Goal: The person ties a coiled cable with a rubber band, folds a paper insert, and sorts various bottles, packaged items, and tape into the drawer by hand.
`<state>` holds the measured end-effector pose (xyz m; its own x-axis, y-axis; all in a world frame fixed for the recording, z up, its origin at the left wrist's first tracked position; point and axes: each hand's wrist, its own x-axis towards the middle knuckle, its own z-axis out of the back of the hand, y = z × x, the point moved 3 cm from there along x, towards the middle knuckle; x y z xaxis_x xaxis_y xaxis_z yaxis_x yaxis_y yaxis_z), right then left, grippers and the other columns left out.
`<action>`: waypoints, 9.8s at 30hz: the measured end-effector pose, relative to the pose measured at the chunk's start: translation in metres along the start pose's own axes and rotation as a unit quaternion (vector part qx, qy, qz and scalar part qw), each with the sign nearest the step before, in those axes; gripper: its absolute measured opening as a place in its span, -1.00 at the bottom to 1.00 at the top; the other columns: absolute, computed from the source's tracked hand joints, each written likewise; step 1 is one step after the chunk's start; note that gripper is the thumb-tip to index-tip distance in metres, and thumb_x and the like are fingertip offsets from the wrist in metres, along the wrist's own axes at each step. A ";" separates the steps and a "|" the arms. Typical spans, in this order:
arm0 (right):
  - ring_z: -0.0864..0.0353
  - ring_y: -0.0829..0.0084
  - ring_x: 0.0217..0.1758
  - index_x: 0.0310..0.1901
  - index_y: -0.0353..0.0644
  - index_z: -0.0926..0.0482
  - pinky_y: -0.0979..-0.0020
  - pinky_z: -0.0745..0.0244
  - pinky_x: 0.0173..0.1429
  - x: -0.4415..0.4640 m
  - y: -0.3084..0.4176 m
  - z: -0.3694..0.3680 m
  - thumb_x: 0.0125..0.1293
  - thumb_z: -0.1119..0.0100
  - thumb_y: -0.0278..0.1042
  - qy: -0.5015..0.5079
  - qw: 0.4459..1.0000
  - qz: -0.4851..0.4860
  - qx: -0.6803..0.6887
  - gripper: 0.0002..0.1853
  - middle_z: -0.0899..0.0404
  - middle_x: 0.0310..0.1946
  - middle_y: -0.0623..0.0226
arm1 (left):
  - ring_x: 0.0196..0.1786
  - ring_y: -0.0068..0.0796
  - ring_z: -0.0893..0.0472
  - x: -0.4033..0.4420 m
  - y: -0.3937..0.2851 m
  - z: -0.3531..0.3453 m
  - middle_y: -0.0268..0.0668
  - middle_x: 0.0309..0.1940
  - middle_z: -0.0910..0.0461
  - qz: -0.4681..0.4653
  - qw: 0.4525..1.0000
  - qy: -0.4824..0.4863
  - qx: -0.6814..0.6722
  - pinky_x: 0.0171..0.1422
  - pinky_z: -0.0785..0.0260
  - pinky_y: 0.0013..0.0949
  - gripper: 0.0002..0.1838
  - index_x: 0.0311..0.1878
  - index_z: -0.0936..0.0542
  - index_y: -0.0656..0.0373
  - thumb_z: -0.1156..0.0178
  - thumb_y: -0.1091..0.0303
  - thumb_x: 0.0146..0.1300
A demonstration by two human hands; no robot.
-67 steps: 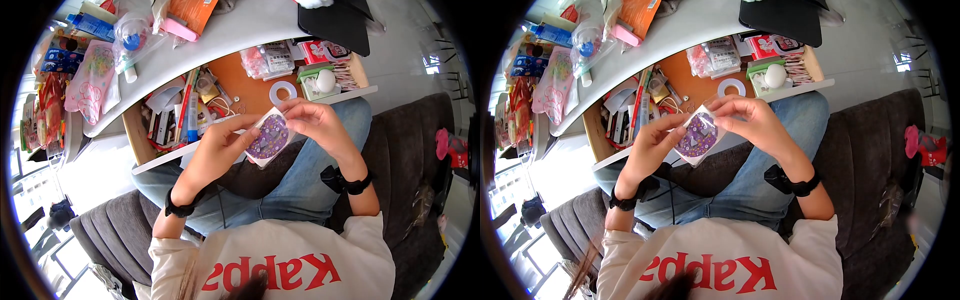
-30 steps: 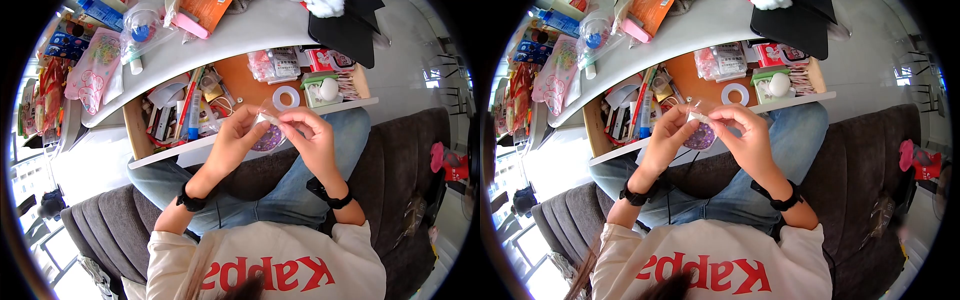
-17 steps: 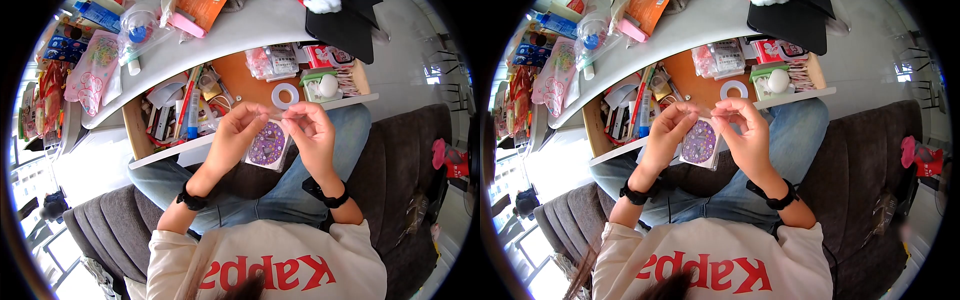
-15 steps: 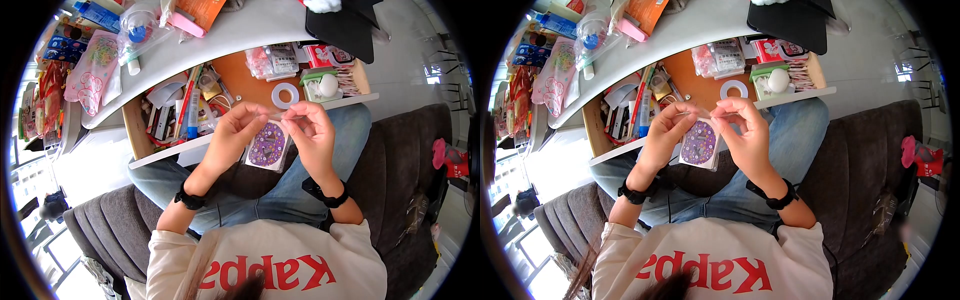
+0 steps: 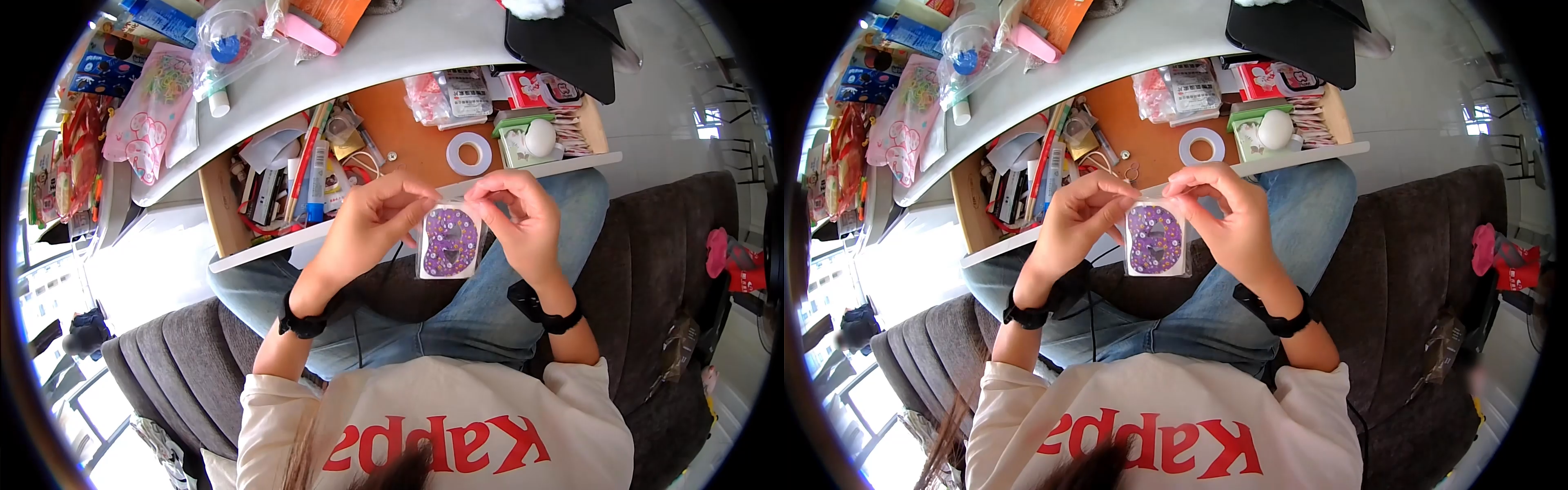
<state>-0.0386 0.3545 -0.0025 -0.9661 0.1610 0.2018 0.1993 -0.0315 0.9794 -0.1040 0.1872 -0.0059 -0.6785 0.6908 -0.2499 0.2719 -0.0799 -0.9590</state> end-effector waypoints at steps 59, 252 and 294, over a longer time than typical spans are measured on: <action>-0.51 0.67 -0.21 -0.13 -0.24 -0.46 0.64 -0.46 -0.16 -0.035 -0.036 -0.017 0.20 -0.13 -0.53 0.083 0.917 -0.283 0.267 -0.80 -0.47 -0.13 0.40 | -0.35 -0.17 -0.59 -0.032 -0.013 -0.027 -0.14 -0.36 -0.59 -0.182 0.897 -0.088 0.393 -0.29 -0.43 -0.33 -0.79 -0.19 -0.57 0.24 -0.18 0.58 0.05; -0.35 0.68 -0.52 -0.14 -0.22 -0.35 0.60 -0.22 -0.44 0.070 -0.064 0.072 0.16 -0.12 -0.51 0.123 0.941 -0.188 -0.251 -0.76 -0.51 -0.52 0.41 | -0.21 -0.59 -0.52 0.069 0.045 0.035 -0.31 -0.26 -0.55 0.052 0.979 0.005 0.198 -0.06 -0.34 -0.51 -0.75 -0.09 -0.48 0.29 0.00 0.31 0.31; -0.49 0.06 -0.15 -0.08 -0.26 -0.48 0.22 -0.37 -0.05 0.052 -0.078 0.066 0.22 0.07 -0.51 0.237 0.880 -0.150 -0.384 -0.75 -0.54 -0.21 0.04 | -0.35 -0.38 -0.65 0.157 0.090 0.002 -0.16 -0.39 -0.62 0.366 0.886 0.183 0.220 -0.35 -0.56 -0.36 -0.64 -0.29 -0.53 0.32 -0.02 0.14 0.27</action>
<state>-0.0932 0.4300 -0.0683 -0.9524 -0.1478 -0.2666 -0.0702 -0.7447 0.6637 -0.1875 0.2872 -0.1322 -0.1422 0.5189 -0.8430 0.1998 -0.8190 -0.5378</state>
